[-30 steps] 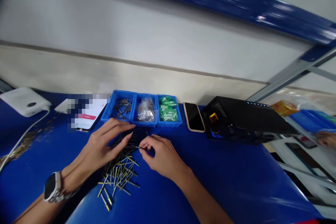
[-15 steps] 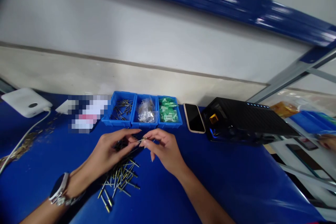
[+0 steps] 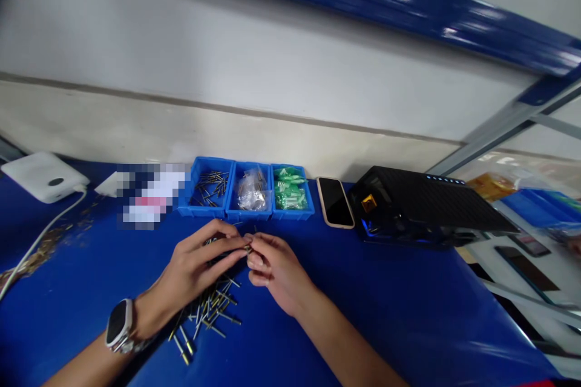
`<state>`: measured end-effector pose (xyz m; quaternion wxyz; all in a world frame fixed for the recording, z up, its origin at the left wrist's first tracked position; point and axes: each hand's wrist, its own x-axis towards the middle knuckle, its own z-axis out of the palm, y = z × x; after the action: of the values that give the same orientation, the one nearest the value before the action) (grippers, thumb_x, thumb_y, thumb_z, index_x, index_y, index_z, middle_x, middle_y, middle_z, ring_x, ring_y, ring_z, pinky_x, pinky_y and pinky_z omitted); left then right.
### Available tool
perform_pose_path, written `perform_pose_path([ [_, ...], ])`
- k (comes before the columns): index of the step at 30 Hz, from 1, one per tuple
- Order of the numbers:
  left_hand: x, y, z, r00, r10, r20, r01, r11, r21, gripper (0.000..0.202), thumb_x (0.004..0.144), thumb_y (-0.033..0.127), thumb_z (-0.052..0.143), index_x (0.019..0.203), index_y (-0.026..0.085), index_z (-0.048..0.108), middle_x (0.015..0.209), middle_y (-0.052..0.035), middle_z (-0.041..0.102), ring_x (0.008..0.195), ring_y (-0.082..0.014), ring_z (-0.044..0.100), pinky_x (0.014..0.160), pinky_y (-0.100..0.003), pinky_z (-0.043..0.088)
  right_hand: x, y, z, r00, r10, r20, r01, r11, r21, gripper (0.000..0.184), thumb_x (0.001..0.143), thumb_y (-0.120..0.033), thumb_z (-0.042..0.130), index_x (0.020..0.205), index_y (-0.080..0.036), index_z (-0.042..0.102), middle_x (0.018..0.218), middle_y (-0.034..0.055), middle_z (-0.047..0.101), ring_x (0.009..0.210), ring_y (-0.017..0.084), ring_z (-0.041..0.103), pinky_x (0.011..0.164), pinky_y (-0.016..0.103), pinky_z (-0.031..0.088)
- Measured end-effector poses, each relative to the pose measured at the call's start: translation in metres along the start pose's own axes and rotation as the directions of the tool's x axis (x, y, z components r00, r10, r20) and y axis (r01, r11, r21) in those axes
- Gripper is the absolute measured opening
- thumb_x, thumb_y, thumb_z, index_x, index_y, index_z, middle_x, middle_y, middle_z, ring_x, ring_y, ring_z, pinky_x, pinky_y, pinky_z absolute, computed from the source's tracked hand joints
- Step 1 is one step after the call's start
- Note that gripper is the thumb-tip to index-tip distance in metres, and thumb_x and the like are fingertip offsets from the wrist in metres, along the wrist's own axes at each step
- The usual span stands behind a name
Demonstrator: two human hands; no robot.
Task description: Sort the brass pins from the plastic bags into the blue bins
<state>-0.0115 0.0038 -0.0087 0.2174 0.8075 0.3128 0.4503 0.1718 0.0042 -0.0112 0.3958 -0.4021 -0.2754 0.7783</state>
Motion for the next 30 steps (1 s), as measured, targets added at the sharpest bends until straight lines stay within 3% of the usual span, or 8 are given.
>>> perform_pose_path([
  [5, 0.000, 0.001, -0.003, 1.000, 0.001, -0.027, 0.000, 0.999, 0.043, 0.023, 0.095, 0.017, 0.059, 0.117, 0.020, 0.065, 0.106, -0.0079, 0.061, 0.096, -0.0179, 0.061, 0.081, -0.032, 0.055, -0.010, -0.005, 0.008, 0.974, -0.226, -0.018, 0.202, 0.903, -0.380, 0.028, 0.089, -0.047, 0.062, 0.084, -0.020, 0.058, 0.057, -0.0070, 0.040, 0.047, 0.008, 0.028, 0.042, 0.021, 0.022],
  [8, 0.002, 0.003, -0.007, 0.999, -0.031, 0.027, 0.030, 0.998, 0.047, 0.018, 0.096, 0.018, 0.057, 0.113, 0.018, 0.064, 0.109, -0.0090, 0.063, 0.099, -0.0189, 0.062, 0.084, -0.033, 0.055, -0.018, -0.014, 0.010, 0.856, -0.511, 0.080, 0.414, 0.585, -0.698, 0.025, 0.094, -0.043, 0.056, 0.083, -0.020, 0.057, 0.061, -0.0047, 0.046, 0.052, 0.010, 0.040, 0.048, 0.023, 0.031],
  [11, 0.005, 0.004, -0.009, 0.995, -0.041, 0.093, 0.036, 0.998, 0.048, 0.016, 0.098, 0.018, 0.054, 0.112, 0.017, 0.063, 0.107, -0.0090, 0.066, 0.097, -0.0189, 0.063, 0.083, -0.033, 0.055, -0.020, -0.017, 0.009, 0.813, -0.557, 0.171, 0.433, 0.382, -0.816, 0.027, 0.096, -0.036, 0.054, 0.075, -0.020, 0.052, 0.062, -0.0044, 0.047, 0.054, 0.011, 0.043, 0.053, 0.024, 0.034],
  [17, 0.004, 0.007, -0.008, 0.995, -0.017, 0.096, 0.015, 1.000, 0.023, 0.016, 0.097, 0.017, 0.056, 0.112, 0.017, 0.062, 0.103, -0.0062, 0.067, 0.093, -0.0163, 0.064, 0.082, -0.031, 0.054, -0.010, -0.013, 0.004, 0.911, -0.406, 0.072, 0.324, 0.598, -0.733, 0.038, 0.100, -0.044, 0.046, 0.069, -0.022, 0.042, 0.052, -0.0077, 0.040, 0.044, 0.009, 0.033, 0.045, 0.023, 0.028],
  [20, 0.003, 0.009, -0.012, 0.997, 0.032, 0.077, -0.034, 0.999, 0.036, 0.020, 0.096, 0.014, 0.058, 0.115, 0.019, 0.062, 0.106, -0.0052, 0.067, 0.096, -0.0150, 0.064, 0.085, -0.029, 0.054, -0.009, -0.017, 0.002, 0.910, -0.407, 0.079, 0.325, 0.582, -0.745, 0.036, 0.100, -0.044, 0.046, 0.071, -0.022, 0.044, 0.052, -0.0072, 0.043, 0.044, 0.009, 0.036, 0.046, 0.024, 0.030],
  [23, 0.006, 0.000, -0.022, 0.992, 0.038, -0.120, -0.020, 0.989, 0.144, 0.021, 0.094, 0.013, 0.061, 0.113, 0.019, 0.064, 0.104, -0.0045, 0.068, 0.095, -0.0149, 0.065, 0.085, -0.029, 0.055, -0.010, -0.023, -0.002, 0.840, -0.527, 0.131, 0.351, 0.342, -0.872, 0.023, 0.098, -0.037, 0.049, 0.082, -0.022, 0.055, 0.058, -0.0052, 0.047, 0.051, 0.012, 0.044, 0.053, 0.026, 0.036],
  [26, 0.012, -0.019, -0.034, 0.931, -0.065, -0.358, 0.201, 0.911, 0.360, 0.022, 0.094, 0.018, 0.061, 0.115, 0.019, 0.065, 0.107, -0.0076, 0.068, 0.098, -0.0205, 0.066, 0.088, -0.039, 0.056, -0.011, -0.024, -0.007, 0.807, -0.507, 0.302, 0.340, -0.019, -0.940, 0.007, 0.089, -0.027, 0.062, 0.095, -0.024, 0.063, 0.075, -0.0012, 0.059, 0.071, 0.017, 0.056, 0.068, 0.030, 0.041],
  [30, 0.016, -0.036, -0.039, 0.928, -0.181, -0.326, 0.325, 0.821, 0.469, 0.035, 0.095, 0.025, 0.059, 0.129, 0.017, 0.058, 0.123, -0.0139, 0.065, 0.114, -0.0289, 0.061, 0.098, -0.052, 0.052, -0.012, -0.020, -0.006, 0.850, -0.360, 0.384, 0.318, -0.230, -0.920, 0.010, 0.085, -0.020, 0.065, 0.093, -0.025, 0.065, 0.092, 0.0005, 0.066, 0.095, 0.021, 0.059, 0.076, 0.032, 0.042],
])
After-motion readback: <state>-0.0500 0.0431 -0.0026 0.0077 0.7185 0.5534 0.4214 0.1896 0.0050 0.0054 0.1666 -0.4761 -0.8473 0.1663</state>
